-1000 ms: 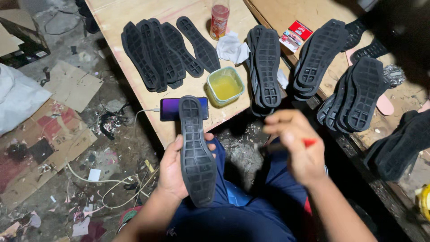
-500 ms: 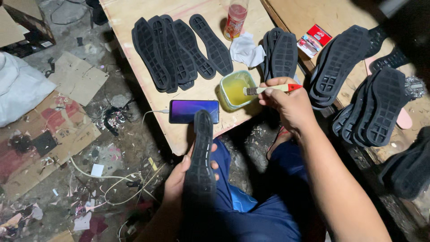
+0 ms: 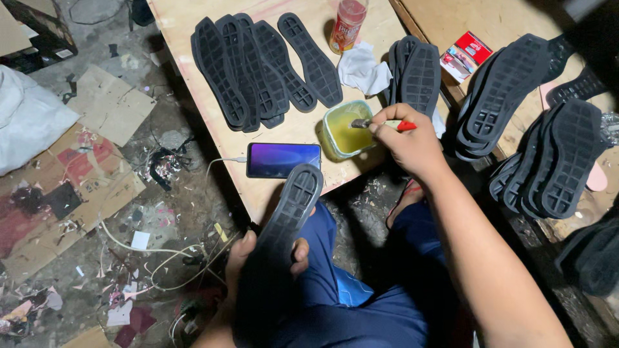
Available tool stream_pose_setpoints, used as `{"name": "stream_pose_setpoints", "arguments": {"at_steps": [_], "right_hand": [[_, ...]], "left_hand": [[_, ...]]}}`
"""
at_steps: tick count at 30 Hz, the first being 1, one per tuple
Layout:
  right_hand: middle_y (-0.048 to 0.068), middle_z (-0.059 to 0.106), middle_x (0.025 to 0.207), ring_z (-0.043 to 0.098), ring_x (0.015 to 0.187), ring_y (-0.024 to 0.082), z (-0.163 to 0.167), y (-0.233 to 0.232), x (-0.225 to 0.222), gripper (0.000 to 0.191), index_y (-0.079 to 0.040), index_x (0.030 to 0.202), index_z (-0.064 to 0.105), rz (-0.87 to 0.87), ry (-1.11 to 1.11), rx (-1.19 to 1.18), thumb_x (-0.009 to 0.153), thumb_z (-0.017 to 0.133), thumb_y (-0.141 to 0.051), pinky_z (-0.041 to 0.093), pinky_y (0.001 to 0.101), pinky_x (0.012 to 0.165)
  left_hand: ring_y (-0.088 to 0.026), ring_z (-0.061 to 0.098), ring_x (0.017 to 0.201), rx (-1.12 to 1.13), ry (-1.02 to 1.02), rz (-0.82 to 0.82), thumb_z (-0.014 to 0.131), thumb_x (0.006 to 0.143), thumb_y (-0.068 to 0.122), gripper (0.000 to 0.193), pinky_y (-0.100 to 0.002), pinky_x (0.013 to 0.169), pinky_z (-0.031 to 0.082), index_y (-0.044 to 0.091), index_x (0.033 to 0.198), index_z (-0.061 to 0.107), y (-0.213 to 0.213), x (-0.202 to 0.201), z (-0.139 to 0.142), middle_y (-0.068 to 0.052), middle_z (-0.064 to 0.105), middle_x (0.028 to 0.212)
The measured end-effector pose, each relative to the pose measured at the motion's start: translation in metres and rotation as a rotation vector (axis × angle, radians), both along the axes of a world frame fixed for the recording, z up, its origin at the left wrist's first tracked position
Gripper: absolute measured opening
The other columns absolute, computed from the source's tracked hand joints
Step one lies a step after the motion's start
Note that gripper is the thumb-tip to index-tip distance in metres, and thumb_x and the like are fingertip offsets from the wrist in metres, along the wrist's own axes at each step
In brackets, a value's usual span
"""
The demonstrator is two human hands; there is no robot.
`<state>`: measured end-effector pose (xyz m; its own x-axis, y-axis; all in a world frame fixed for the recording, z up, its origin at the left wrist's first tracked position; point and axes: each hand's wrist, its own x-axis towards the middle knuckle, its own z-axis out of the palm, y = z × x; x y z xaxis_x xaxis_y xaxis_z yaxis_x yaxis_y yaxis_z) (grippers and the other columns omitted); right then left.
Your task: The person pours liquid from a red metal can into a small container, then holds black rubber shoe soles one at a time and brushes a yellow adhesive onto their textured bottom surfaces using a brush, dipping the brush back into the container between soles and setting treated soles on the workbench.
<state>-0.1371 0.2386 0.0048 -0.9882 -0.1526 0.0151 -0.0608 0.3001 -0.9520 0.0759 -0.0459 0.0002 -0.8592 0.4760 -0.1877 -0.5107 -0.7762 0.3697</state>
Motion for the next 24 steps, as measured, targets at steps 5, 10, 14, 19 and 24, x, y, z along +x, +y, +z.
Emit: {"name": "stream_pose_setpoints", "arguments": {"at_steps": [5, 10, 14, 19, 24], "right_hand": [[0.001, 0.071, 0.098, 0.065, 0.088, 0.006, -0.003, -0.002, -0.006, 0.021, -0.001, 0.11, 0.069, 0.025, 0.013, -0.052, 0.089, 0.072, -0.004, 0.053, 0.023, 0.081], [0.003, 0.073, 0.097, 0.065, 0.082, 0.008, -0.004, -0.003, -0.009, 0.019, -0.001, 0.112, 0.07, 0.002, -0.096, -0.091, 0.093, 0.07, -0.004, 0.053, 0.0249, 0.077], [0.004, 0.073, 0.1, 0.069, 0.082, 0.011, -0.009, -0.002, -0.012, 0.014, -0.002, 0.11, 0.066, 0.036, -0.142, -0.287, 0.096, 0.066, -0.006, 0.057, 0.0274, 0.075], [0.006, 0.072, 0.102, 0.068, 0.088, 0.011, -0.013, 0.0, -0.013, 0.018, 0.0, 0.11, 0.065, 0.038, -0.023, -0.065, 0.096, 0.072, -0.009, 0.055, 0.0254, 0.08], [0.009, 0.07, 0.099, 0.068, 0.087, 0.019, -0.011, 0.0, -0.013, 0.019, -0.004, 0.104, 0.072, 0.106, 0.306, 0.339, 0.09, 0.08, -0.014, 0.053, 0.0314, 0.079]], "left_hand": [[-0.019, 0.053, 0.075, -0.063, 0.016, 0.05, 0.05, 0.096, 0.064, 0.093, -0.027, 0.063, 0.046, -0.003, 0.159, 0.031, -0.002, -0.004, 0.005, -0.013, 0.06, 0.097], [-0.021, 0.057, 0.076, -0.072, -0.039, 0.045, 0.052, 0.093, 0.06, 0.089, -0.029, 0.067, 0.05, -0.001, 0.155, 0.035, -0.003, -0.007, 0.001, -0.015, 0.065, 0.099], [-0.019, 0.059, 0.075, -0.128, -0.067, 0.049, 0.053, 0.092, 0.061, 0.087, -0.028, 0.064, 0.05, -0.001, 0.152, 0.042, -0.004, -0.006, -0.004, -0.014, 0.066, 0.098], [-0.018, 0.063, 0.073, -0.171, -0.14, 0.052, 0.051, 0.092, 0.065, 0.091, -0.027, 0.061, 0.052, -0.003, 0.152, 0.046, -0.002, -0.002, -0.008, -0.014, 0.069, 0.098], [-0.021, 0.066, 0.086, -0.154, -0.055, 0.128, 0.053, 0.095, 0.058, 0.091, -0.029, 0.065, 0.054, -0.007, 0.157, 0.038, 0.004, -0.004, -0.006, -0.016, 0.055, 0.159]]}}
